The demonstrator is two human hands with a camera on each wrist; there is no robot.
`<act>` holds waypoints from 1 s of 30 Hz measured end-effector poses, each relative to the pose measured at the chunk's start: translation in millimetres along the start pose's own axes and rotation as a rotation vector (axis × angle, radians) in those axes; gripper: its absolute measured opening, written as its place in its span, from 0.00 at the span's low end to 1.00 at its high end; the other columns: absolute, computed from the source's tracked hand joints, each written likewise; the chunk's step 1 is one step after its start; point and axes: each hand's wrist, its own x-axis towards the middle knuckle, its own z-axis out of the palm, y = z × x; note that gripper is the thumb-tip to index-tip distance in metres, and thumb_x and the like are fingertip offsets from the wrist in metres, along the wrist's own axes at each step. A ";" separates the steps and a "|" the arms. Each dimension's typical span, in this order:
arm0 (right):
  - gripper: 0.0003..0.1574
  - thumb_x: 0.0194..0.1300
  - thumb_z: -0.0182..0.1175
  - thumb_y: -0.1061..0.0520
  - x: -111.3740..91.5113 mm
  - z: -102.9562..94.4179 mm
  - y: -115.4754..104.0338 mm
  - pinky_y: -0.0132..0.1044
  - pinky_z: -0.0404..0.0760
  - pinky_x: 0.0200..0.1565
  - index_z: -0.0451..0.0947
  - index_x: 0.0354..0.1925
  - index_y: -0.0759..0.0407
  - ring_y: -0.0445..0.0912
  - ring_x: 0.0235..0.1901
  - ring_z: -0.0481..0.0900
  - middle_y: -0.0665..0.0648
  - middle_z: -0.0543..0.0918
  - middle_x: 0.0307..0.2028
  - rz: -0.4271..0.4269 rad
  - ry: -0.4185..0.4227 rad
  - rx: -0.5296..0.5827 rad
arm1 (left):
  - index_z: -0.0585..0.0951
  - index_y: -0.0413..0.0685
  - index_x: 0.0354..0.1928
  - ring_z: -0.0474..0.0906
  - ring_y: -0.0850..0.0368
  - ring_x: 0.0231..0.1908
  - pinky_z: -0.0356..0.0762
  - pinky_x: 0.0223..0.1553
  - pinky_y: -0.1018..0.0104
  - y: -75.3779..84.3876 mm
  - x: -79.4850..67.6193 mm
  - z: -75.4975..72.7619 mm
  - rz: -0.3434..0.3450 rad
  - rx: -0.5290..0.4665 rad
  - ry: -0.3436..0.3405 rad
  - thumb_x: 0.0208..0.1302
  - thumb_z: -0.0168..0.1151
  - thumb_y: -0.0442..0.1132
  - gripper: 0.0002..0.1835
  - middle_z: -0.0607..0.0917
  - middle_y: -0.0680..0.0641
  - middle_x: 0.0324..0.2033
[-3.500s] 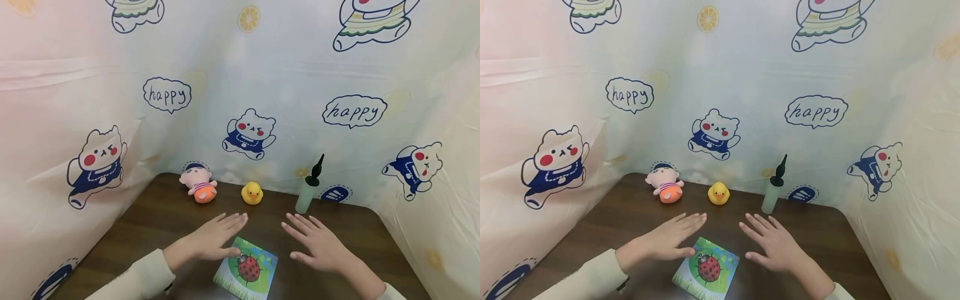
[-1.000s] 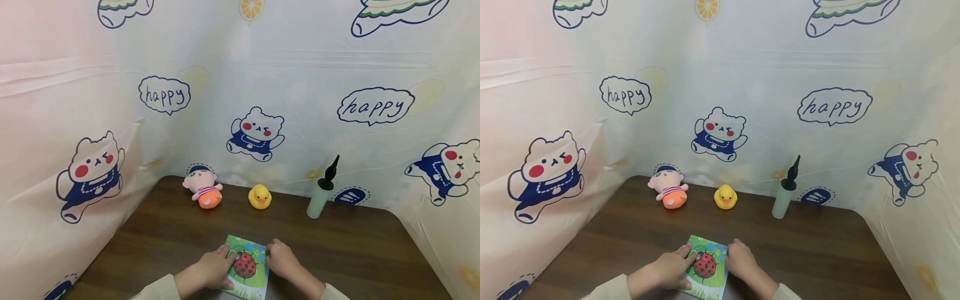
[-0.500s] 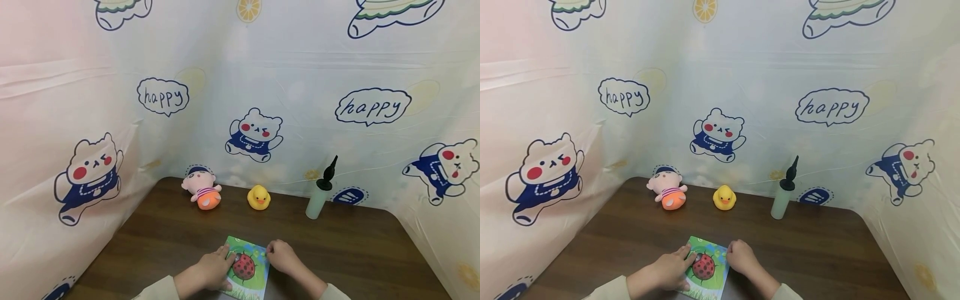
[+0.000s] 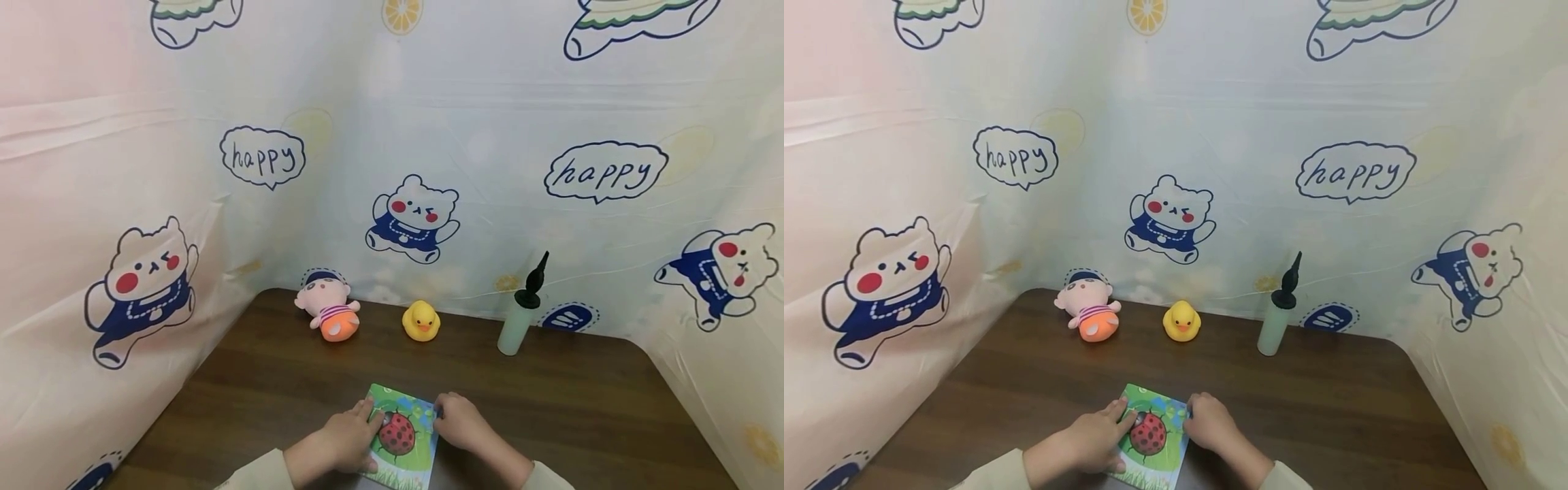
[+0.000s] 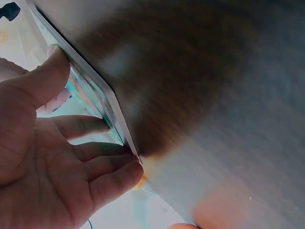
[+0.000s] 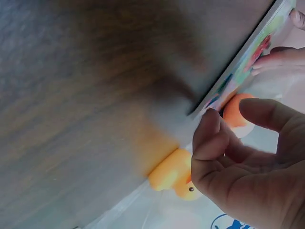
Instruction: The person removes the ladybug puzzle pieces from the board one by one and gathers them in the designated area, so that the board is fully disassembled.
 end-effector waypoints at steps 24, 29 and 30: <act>0.13 0.51 0.66 0.60 9.0 -2.6 -5.4 0.34 0.66 0.21 0.69 0.23 0.56 0.42 0.19 0.67 0.49 0.70 0.19 0.045 0.009 0.179 | 0.63 0.86 0.64 0.60 0.30 0.63 0.72 0.48 0.38 10.9 -4.6 -1.0 0.124 -0.015 -0.142 0.61 0.54 0.60 0.28 0.62 0.35 0.67; 0.13 0.51 0.68 0.60 5.3 -7.7 -12.6 0.33 0.68 0.21 0.71 0.23 0.56 0.41 0.20 0.69 0.48 0.73 0.20 -0.012 -0.004 0.203 | 0.62 0.87 0.64 0.61 0.30 0.63 0.73 0.48 0.40 12.8 -3.2 -1.0 0.114 0.028 -0.125 0.60 0.54 0.61 0.29 0.63 0.36 0.66; 0.13 0.51 0.68 0.61 5.2 -8.6 -12.9 0.33 0.69 0.21 0.71 0.23 0.56 0.41 0.20 0.69 0.48 0.73 0.20 -0.022 -0.005 0.207 | 0.62 0.87 0.64 0.61 0.30 0.62 0.73 0.48 0.40 13.0 -3.0 -1.2 0.115 0.033 -0.120 0.60 0.55 0.61 0.29 0.63 0.36 0.66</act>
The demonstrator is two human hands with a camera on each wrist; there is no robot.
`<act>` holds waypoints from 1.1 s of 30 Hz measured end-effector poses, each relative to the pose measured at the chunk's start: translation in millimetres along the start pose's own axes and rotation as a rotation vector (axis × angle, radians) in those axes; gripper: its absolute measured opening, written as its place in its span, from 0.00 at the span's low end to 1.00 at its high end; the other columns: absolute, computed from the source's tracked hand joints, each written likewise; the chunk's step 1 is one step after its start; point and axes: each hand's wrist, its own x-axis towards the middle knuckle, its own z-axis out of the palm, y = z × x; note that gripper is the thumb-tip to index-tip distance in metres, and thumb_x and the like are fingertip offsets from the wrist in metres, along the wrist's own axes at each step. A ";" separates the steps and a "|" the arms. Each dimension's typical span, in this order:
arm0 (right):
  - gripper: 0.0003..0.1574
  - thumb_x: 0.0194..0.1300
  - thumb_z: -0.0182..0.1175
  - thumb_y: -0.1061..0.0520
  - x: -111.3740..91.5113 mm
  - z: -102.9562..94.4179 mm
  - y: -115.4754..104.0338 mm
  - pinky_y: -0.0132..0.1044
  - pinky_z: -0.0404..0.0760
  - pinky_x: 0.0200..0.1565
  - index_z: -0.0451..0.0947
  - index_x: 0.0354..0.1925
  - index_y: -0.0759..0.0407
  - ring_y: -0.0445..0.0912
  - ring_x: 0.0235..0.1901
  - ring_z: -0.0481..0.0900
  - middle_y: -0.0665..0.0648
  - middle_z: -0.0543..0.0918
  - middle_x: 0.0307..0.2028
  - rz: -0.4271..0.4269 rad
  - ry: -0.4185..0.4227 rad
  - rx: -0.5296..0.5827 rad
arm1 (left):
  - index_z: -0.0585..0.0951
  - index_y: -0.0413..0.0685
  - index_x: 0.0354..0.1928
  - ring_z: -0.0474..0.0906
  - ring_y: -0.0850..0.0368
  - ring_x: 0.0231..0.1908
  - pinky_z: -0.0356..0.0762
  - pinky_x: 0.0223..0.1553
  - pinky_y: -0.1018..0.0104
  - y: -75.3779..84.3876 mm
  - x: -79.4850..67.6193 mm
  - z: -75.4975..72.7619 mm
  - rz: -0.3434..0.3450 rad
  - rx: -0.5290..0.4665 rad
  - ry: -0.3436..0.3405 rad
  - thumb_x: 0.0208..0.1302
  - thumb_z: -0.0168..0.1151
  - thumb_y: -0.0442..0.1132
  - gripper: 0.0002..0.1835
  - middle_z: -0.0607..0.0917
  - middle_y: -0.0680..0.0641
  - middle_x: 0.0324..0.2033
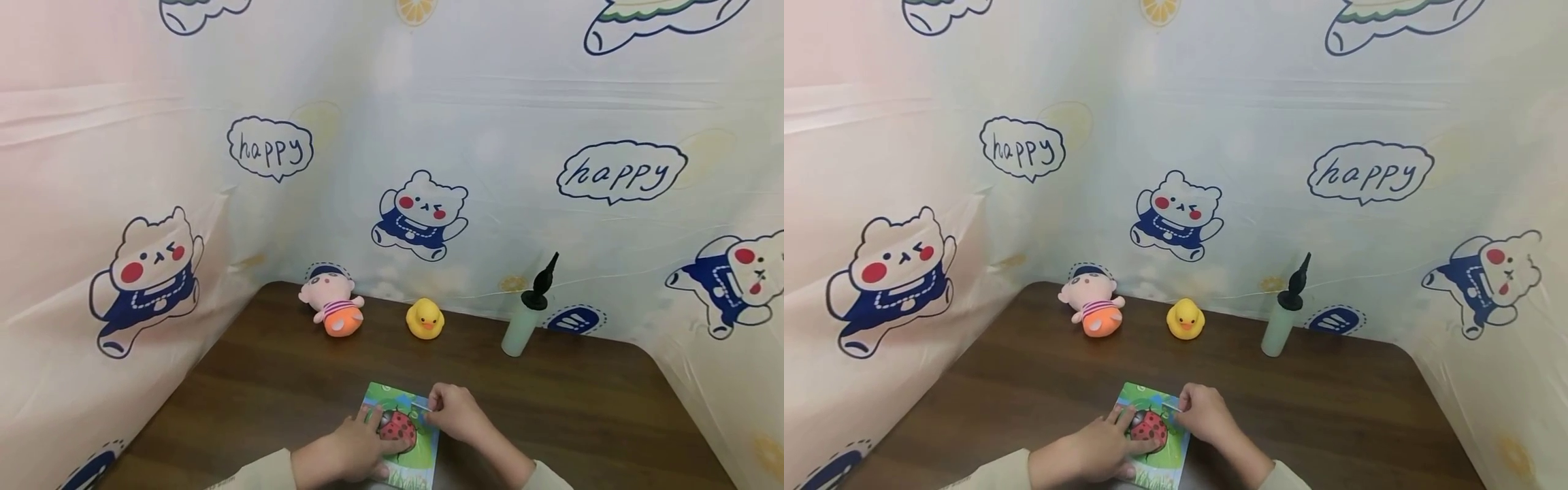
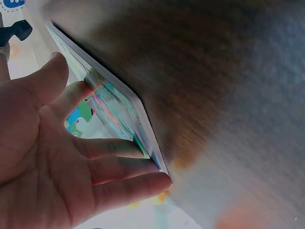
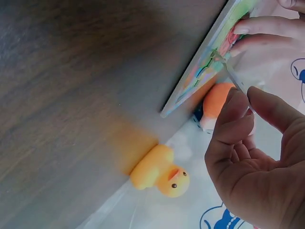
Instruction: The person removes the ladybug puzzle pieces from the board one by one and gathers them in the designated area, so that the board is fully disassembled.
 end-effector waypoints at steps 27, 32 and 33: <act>0.06 0.61 0.62 0.61 -35.9 -117.6 131.8 0.38 0.75 0.27 0.75 0.32 0.64 0.45 0.25 0.75 0.54 0.77 0.26 0.373 0.272 0.098 | 0.63 0.82 0.66 0.59 0.26 0.62 0.74 0.46 0.41 -1.7 -2.6 7.5 0.051 -0.029 0.063 0.63 0.55 0.58 0.29 0.61 0.31 0.66; 0.06 0.59 0.62 0.61 -44.9 -124.8 154.6 0.37 0.76 0.28 0.76 0.30 0.63 0.45 0.25 0.74 0.53 0.76 0.25 0.392 0.258 0.025 | 0.63 0.81 0.66 0.58 0.25 0.62 0.74 0.47 0.40 -1.1 -0.2 8.0 0.046 -0.050 0.064 0.62 0.56 0.57 0.29 0.60 0.30 0.66; 0.06 0.59 0.63 0.61 -45.7 -125.1 158.3 0.37 0.75 0.28 0.76 0.29 0.63 0.44 0.24 0.73 0.53 0.76 0.25 0.388 0.260 0.007 | 0.64 0.81 0.66 0.58 0.25 0.62 0.74 0.47 0.40 -1.1 0.0 8.7 0.045 -0.050 0.067 0.62 0.56 0.57 0.29 0.60 0.30 0.66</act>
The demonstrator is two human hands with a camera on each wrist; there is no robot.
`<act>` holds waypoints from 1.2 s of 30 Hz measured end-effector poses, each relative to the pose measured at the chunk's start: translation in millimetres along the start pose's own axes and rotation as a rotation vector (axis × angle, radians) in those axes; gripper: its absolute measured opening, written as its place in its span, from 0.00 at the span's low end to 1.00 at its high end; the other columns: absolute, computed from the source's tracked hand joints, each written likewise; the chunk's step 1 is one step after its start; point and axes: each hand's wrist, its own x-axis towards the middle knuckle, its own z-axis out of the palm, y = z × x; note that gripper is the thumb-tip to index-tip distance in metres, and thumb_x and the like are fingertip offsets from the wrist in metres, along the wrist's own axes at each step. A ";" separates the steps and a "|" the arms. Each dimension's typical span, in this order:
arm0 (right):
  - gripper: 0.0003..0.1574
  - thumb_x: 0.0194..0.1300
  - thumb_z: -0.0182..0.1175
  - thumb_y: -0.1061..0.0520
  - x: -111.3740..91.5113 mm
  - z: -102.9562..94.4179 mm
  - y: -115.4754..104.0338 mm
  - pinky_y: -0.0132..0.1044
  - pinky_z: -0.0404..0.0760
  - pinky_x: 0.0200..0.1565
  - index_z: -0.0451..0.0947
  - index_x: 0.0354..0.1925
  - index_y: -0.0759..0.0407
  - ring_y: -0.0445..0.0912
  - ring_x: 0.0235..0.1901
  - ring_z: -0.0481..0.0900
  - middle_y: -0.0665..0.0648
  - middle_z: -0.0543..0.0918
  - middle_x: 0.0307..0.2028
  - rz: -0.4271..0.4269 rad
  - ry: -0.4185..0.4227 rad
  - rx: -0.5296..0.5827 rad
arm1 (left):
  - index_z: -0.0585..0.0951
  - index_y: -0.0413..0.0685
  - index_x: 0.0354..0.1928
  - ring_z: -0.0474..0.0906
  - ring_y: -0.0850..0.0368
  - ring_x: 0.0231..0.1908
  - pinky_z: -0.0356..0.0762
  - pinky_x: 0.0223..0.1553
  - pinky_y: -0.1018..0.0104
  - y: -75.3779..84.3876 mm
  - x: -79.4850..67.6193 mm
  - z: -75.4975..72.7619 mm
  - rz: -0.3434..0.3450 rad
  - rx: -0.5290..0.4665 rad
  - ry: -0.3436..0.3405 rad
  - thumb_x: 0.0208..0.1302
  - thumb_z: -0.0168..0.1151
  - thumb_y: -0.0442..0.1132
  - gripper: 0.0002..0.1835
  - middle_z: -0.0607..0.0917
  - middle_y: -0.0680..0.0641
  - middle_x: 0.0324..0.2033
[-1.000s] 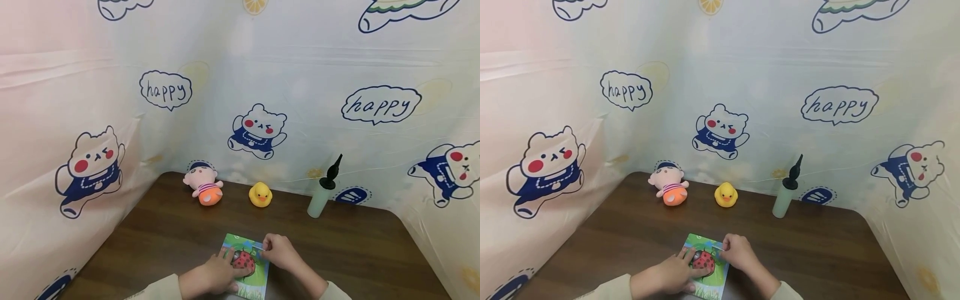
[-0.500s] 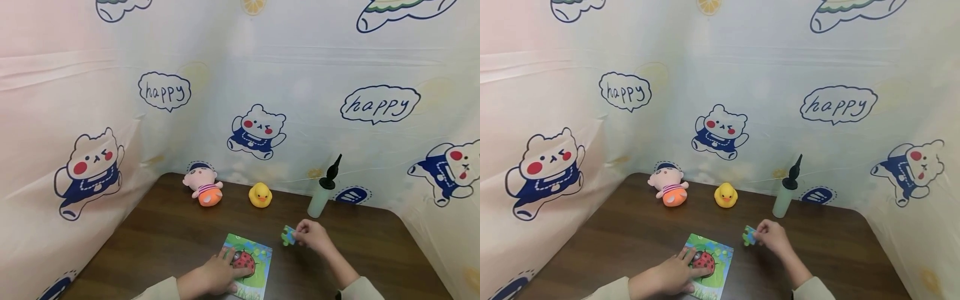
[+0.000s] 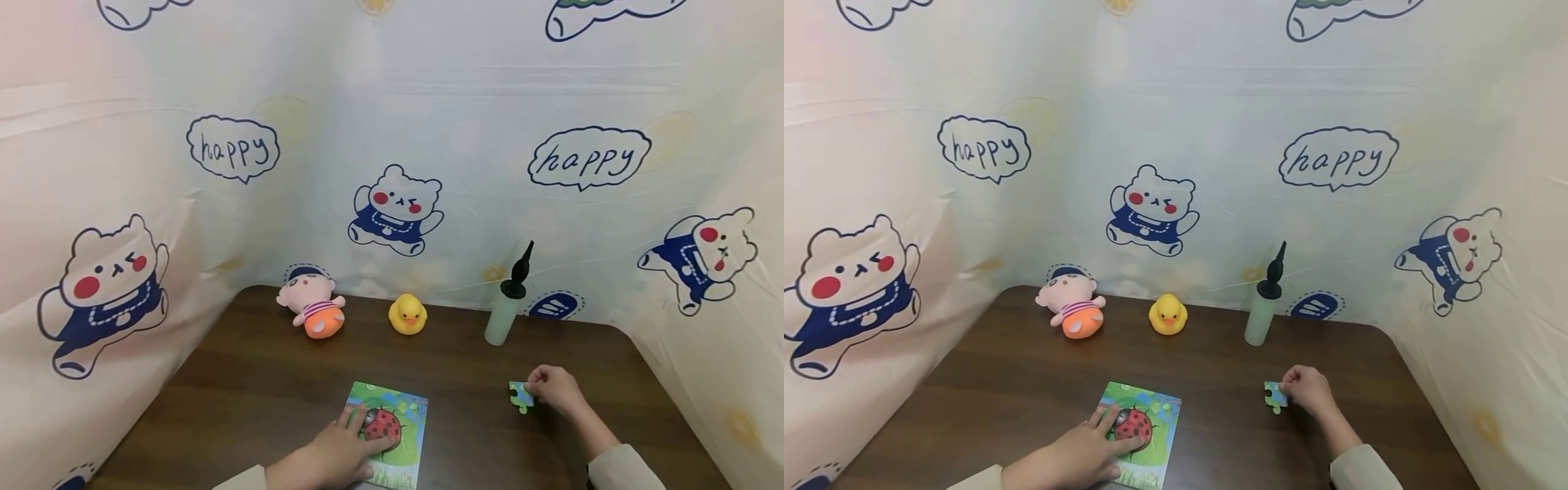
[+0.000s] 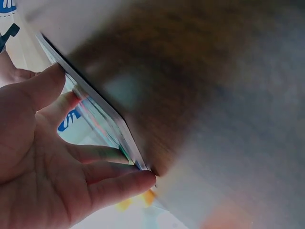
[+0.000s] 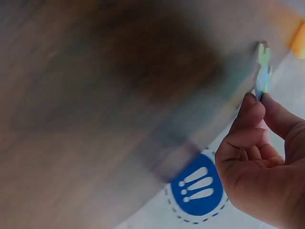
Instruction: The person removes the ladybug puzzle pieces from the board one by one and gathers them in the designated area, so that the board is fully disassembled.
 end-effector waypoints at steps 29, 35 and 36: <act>0.23 0.60 0.61 0.54 -6.8 12.8 13.3 0.53 0.75 0.34 0.73 0.50 0.66 0.58 0.37 0.77 0.68 0.79 0.45 0.054 0.125 -0.288 | 0.67 0.76 0.65 0.57 0.23 0.61 0.71 0.48 0.37 -2.3 1.1 7.5 -0.001 -0.065 0.050 0.62 0.59 0.53 0.28 0.61 0.28 0.65; 0.33 0.60 0.59 0.51 -17.4 35.0 -17.3 0.59 0.74 0.37 0.69 0.59 0.67 0.67 0.44 0.75 0.73 0.76 0.50 -0.063 0.211 -0.395 | 0.61 0.72 0.68 0.59 0.28 0.63 0.73 0.47 0.40 -7.7 -4.1 11.3 0.008 -0.023 0.091 0.61 0.57 0.59 0.33 0.60 0.33 0.66; 0.31 0.59 0.60 0.51 -20.5 40.8 -25.0 0.59 0.74 0.38 0.71 0.57 0.66 0.66 0.43 0.76 0.71 0.77 0.49 -0.105 0.227 -0.407 | 0.60 0.71 0.69 0.59 0.30 0.63 0.73 0.48 0.41 -9.3 -5.3 11.4 0.013 -0.020 0.096 0.61 0.56 0.61 0.35 0.60 0.34 0.67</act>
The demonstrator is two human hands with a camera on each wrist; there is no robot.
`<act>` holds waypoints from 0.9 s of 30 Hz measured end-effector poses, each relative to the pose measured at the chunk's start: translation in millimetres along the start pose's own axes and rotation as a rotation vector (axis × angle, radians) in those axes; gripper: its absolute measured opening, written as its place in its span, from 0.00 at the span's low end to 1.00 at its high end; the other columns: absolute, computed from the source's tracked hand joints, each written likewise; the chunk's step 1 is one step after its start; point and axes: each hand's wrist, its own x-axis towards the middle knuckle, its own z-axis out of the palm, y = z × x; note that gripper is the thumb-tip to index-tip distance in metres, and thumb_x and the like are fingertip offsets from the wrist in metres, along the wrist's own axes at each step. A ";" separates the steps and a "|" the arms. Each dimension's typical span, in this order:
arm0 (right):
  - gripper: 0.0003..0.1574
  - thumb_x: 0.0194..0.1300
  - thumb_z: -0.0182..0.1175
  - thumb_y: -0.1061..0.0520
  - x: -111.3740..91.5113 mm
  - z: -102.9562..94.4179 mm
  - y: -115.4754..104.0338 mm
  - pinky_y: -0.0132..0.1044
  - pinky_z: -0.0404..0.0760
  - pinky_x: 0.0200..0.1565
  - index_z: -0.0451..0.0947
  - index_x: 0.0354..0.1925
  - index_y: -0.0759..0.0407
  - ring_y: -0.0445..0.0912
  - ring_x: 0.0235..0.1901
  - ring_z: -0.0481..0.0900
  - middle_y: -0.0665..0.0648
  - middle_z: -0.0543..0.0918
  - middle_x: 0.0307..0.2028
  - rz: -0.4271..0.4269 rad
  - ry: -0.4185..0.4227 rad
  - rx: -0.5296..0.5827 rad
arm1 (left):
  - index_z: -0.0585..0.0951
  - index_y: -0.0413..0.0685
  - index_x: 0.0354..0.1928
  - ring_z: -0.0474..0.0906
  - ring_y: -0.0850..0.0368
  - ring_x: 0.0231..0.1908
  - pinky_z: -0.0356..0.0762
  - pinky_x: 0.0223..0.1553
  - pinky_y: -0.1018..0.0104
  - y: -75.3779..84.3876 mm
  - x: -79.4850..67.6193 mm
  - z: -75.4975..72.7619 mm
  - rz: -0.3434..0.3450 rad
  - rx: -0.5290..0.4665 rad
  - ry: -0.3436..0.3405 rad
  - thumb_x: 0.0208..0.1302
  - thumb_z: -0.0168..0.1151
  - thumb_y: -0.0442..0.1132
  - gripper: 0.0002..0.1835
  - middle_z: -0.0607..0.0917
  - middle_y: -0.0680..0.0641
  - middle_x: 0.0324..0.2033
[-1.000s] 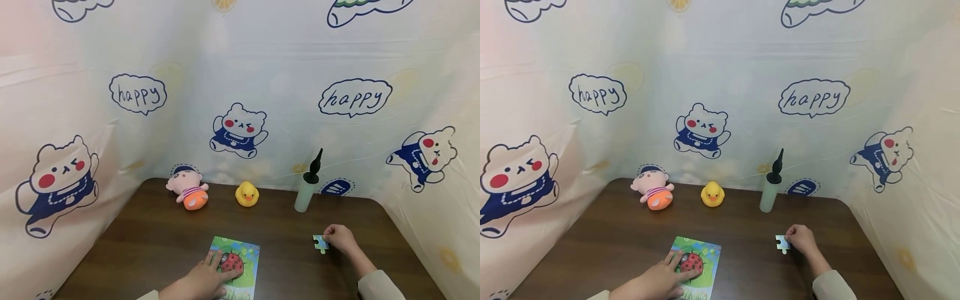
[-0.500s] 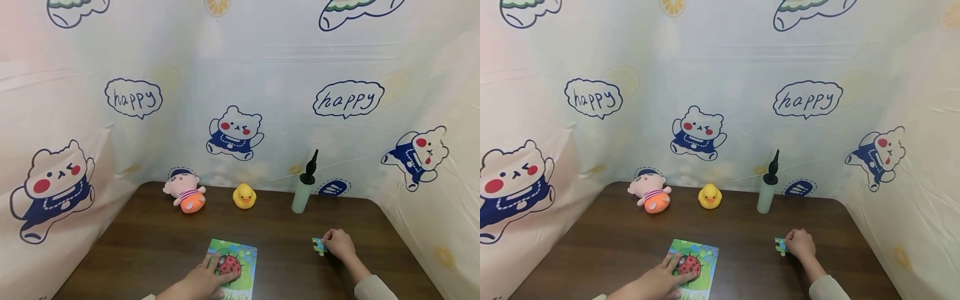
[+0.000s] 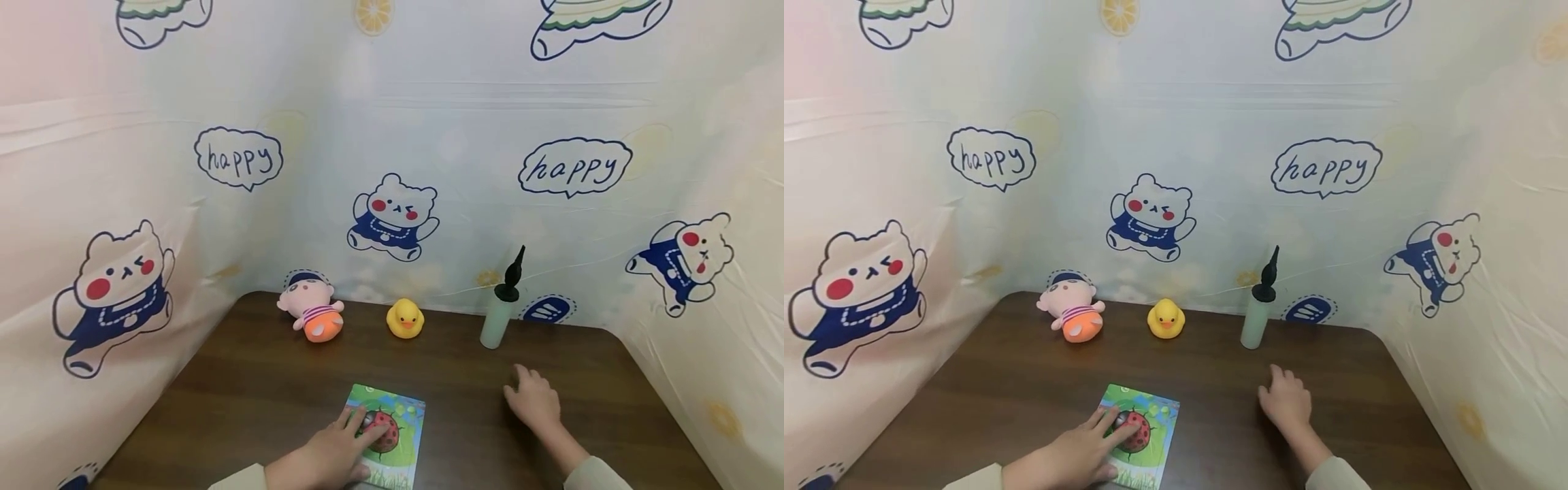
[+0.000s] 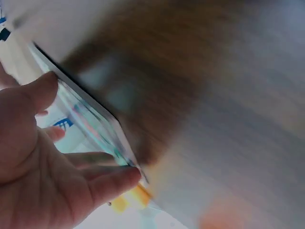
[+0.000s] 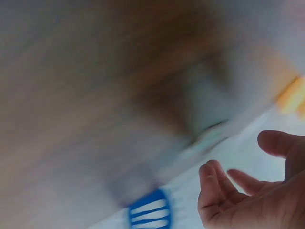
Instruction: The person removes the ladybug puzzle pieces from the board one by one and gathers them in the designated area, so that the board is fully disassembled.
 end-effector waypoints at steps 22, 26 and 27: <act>0.14 0.56 0.60 0.56 -55.0 49.2 -154.4 0.37 0.77 0.30 0.84 0.40 0.61 0.37 0.30 0.77 0.52 0.85 0.34 -0.514 -0.235 0.147 | 0.70 0.45 0.64 0.64 0.50 0.65 0.65 0.60 0.52 -25.8 9.0 -3.2 0.093 0.090 0.015 0.59 0.57 0.64 0.38 0.67 0.42 0.65; 0.19 0.57 0.61 0.54 -54.8 46.1 -163.5 0.40 0.79 0.33 0.82 0.44 0.63 0.43 0.32 0.79 0.55 0.85 0.34 -0.512 -0.320 0.230 | 0.70 0.44 0.64 0.64 0.48 0.64 0.66 0.60 0.52 -24.6 7.9 -8.4 0.057 0.129 0.031 0.59 0.56 0.64 0.39 0.68 0.42 0.65; 0.20 0.57 0.61 0.53 -55.4 44.8 -165.7 0.41 0.78 0.34 0.81 0.45 0.63 0.45 0.33 0.79 0.55 0.85 0.35 -0.515 -0.342 0.253 | 0.70 0.44 0.64 0.64 0.48 0.64 0.66 0.60 0.52 -24.5 7.2 -9.8 0.046 0.132 0.035 0.59 0.56 0.64 0.39 0.67 0.42 0.65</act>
